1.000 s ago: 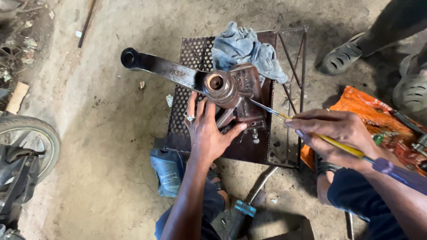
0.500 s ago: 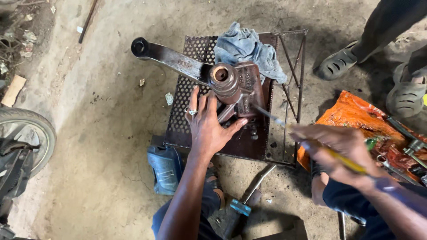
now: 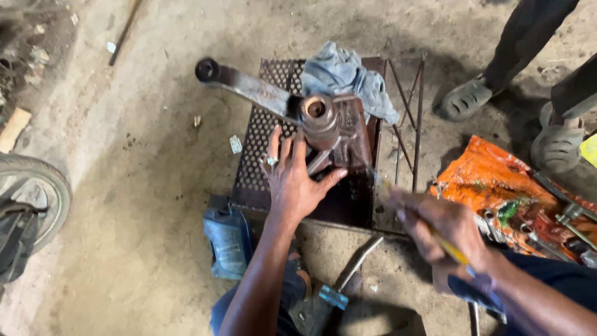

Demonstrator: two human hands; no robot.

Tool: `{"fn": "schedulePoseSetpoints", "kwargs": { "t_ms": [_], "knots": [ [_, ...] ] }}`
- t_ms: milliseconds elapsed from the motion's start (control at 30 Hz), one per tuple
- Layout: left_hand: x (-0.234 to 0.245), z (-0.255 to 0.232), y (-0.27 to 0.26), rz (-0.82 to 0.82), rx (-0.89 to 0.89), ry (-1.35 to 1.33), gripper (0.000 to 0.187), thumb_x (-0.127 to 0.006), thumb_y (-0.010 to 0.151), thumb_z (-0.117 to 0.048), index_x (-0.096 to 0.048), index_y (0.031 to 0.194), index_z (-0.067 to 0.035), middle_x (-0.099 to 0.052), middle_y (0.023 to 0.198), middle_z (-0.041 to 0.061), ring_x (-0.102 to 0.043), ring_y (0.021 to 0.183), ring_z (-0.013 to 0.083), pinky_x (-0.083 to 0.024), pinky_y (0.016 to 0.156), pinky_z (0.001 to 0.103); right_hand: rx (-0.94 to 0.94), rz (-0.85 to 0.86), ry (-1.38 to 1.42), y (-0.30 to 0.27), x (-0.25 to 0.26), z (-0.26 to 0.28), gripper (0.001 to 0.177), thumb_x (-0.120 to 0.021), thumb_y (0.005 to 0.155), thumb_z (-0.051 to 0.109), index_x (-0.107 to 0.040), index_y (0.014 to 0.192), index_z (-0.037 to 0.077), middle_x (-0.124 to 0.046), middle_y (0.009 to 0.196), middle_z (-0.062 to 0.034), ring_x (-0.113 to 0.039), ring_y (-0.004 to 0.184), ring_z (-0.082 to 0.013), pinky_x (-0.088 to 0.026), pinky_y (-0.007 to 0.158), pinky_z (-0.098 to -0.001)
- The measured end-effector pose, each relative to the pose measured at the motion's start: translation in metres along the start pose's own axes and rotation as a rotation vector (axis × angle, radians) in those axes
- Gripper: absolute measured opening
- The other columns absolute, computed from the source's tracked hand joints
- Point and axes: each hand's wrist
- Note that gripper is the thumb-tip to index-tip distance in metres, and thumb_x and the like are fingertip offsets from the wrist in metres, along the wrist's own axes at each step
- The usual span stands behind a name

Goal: The person uses a screwdriver and a cloth to clean and manipulate a metal mechanical part on a metal mesh stand.

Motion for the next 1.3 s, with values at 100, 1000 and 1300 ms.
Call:
{"fn": "schedulePoseSetpoints", "kwargs": {
  "t_ms": [100,1000,1300],
  "knots": [
    [-0.003,0.003,-0.002,-0.03,-0.026,0.018,0.1,-0.085,0.072,-0.066,-0.054,0.138,0.003,-0.056,0.138,0.02,-0.026,0.152,0.0406,-0.034,0.104,0.073,0.146,-0.101,0.171,-0.01,0.005,0.002,0.043,-0.067,0.09,0.015,-0.064,0.132,0.008,-0.078,0.1,-0.008,-0.075,0.084,-0.0173,-0.064,0.07,-0.0275],
    [0.0,-0.001,0.0,-0.075,-0.045,-0.008,0.097,-0.089,0.069,-0.06,-0.053,0.138,-0.002,-0.055,0.141,0.02,-0.027,0.151,0.0407,-0.032,0.106,0.07,0.455,-0.322,0.238,-0.012,0.014,0.033,0.027,-0.059,0.103,0.012,-0.066,0.123,-0.004,-0.077,0.097,-0.0116,-0.073,0.069,-0.0119,-0.06,0.052,-0.0245],
    [0.001,-0.003,0.002,-0.038,-0.013,-0.02,0.101,-0.088,0.067,-0.061,-0.051,0.141,-0.003,-0.055,0.135,0.018,-0.025,0.15,0.0421,-0.033,0.1,0.074,0.437,-0.32,0.203,-0.003,-0.003,0.016,0.021,-0.064,0.097,0.009,-0.07,0.116,0.003,-0.08,0.094,-0.0115,-0.071,0.053,-0.0068,-0.055,0.041,-0.0229]
  ]
}}
Point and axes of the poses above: each hand's wrist, its own y-axis towards the middle knuckle, its own x-axis out of the back of the hand, z = x × y
